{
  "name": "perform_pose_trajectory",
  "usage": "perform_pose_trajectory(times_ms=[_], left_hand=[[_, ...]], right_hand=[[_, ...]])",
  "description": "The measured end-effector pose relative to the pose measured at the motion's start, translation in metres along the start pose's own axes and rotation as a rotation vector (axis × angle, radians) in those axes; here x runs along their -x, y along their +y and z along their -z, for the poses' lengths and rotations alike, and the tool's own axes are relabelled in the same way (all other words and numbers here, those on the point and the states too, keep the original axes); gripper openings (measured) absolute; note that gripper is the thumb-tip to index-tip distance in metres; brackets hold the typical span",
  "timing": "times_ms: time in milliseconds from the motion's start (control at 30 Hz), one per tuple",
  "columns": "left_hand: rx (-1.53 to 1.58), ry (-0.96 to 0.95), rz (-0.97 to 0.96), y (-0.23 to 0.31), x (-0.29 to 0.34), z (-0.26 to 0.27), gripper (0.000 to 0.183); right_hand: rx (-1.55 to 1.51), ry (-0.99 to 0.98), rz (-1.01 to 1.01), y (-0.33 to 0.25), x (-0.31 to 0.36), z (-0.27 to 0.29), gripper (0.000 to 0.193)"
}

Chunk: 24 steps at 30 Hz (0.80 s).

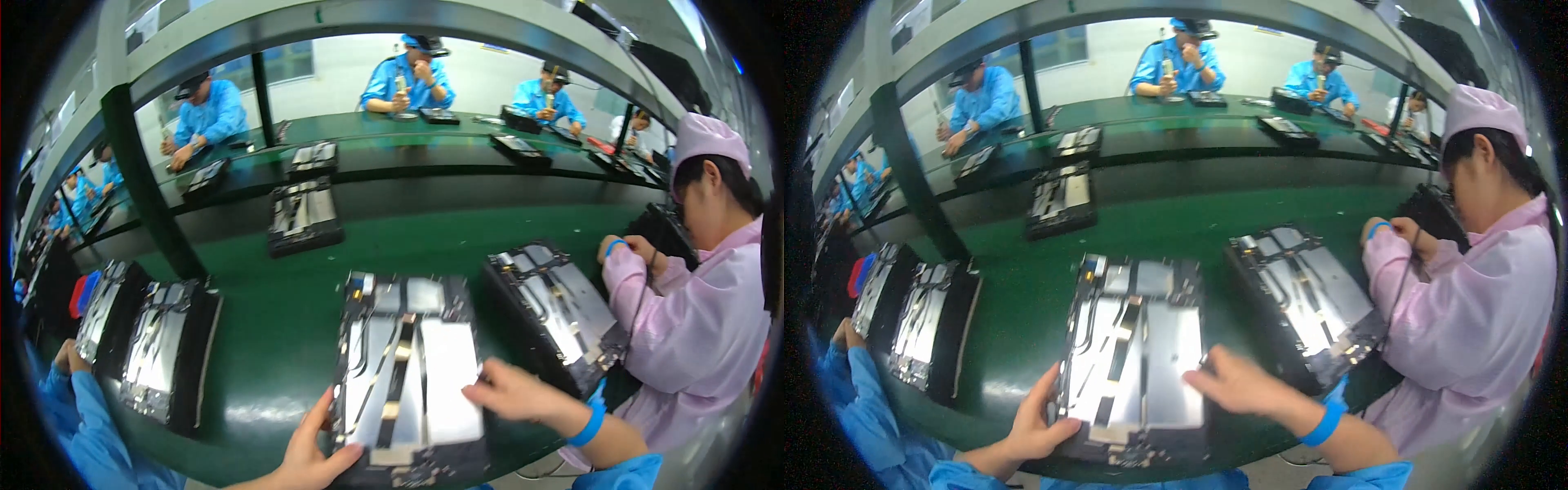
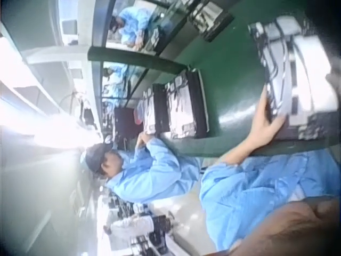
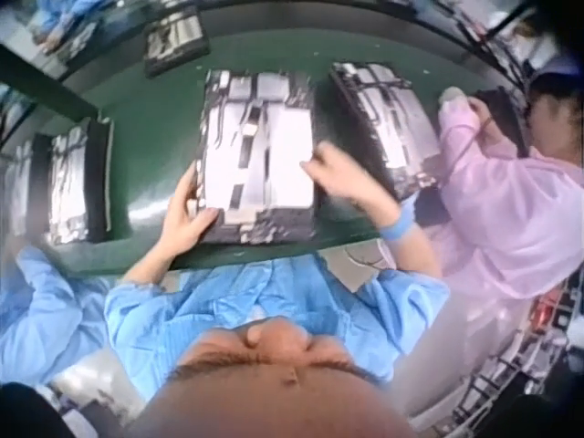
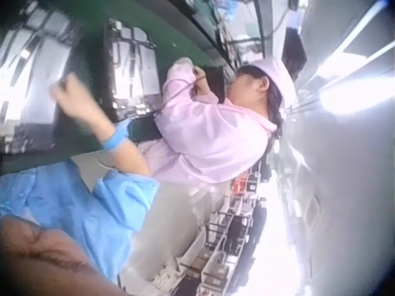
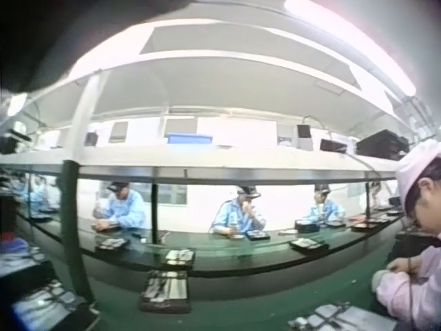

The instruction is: The person assembles internal components and a ribbon cable into an electronic tablet using a precision assembly tool.

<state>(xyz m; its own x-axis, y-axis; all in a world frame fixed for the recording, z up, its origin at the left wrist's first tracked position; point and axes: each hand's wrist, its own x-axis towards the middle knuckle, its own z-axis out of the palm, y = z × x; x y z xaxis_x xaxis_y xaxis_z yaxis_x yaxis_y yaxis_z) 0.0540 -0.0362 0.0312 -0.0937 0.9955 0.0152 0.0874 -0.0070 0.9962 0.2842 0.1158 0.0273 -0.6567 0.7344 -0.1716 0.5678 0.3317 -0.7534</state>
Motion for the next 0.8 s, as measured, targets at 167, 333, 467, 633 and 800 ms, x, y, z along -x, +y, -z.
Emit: perform_pose_trajectory(times_ms=[167, 333, 467, 633, 800], left_hand=[[-0.673, 0.125, 0.09, -0.03, 0.061, 0.032, 0.069], [-0.98, 0.222, -0.033, -0.035, 0.087, 0.037, 0.067], [-0.841, 0.055, -0.211, -0.036, 0.101, 0.034, 0.069], [-0.81, 0.11, -0.228, -0.042, 0.101, 0.03, 0.055], [-0.778, 0.084, -0.175, -0.033, 0.117, 0.027, 0.052]], right_hand=[[-0.016, -0.336, -0.065, -0.026, -0.012, -0.053, 0.049], [0.427, -0.278, -0.025, -0.061, -0.043, -0.033, 0.041], [0.539, 0.075, 0.011, -0.07, -0.098, -0.03, 0.04], [0.607, -0.037, 0.045, -0.071, -0.116, -0.038, 0.043], [0.602, -0.079, 0.034, -0.073, -0.1, -0.043, 0.049]])
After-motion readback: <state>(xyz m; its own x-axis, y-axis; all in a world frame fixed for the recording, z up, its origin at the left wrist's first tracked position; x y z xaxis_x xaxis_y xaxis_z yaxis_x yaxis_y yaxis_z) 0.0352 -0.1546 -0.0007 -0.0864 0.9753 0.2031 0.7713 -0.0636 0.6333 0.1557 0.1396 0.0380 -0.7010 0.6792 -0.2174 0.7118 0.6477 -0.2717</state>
